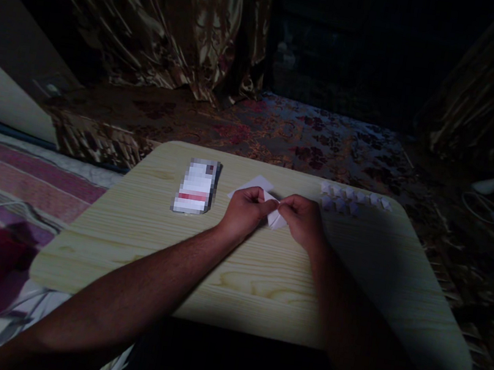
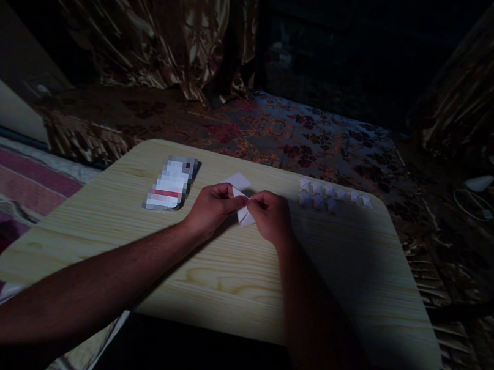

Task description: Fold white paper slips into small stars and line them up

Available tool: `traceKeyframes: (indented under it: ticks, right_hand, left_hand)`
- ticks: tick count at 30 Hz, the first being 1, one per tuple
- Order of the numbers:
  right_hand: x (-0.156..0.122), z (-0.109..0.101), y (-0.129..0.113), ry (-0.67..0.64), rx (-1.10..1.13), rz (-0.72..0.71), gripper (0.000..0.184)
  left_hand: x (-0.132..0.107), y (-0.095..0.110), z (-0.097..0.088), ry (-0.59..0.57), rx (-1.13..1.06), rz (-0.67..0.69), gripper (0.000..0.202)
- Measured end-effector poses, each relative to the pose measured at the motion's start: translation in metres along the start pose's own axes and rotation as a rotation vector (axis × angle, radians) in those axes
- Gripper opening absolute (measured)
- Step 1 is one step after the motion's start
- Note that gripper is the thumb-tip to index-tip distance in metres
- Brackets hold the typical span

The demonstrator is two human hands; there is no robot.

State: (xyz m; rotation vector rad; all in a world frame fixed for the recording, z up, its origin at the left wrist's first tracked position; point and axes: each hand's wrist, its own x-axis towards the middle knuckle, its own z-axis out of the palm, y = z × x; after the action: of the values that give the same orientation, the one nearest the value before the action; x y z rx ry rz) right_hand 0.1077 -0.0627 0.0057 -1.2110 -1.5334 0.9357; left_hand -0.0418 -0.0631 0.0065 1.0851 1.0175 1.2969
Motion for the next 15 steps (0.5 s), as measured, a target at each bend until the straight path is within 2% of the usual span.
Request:
traceKeyframes:
  ticks: [15]
  right_hand:
    - [-0.001,0.000,-0.002,0.036,0.024,-0.018,0.013]
  left_hand:
    - [0.000,0.012,0.001,0.016,-0.219,-0.099,0.025]
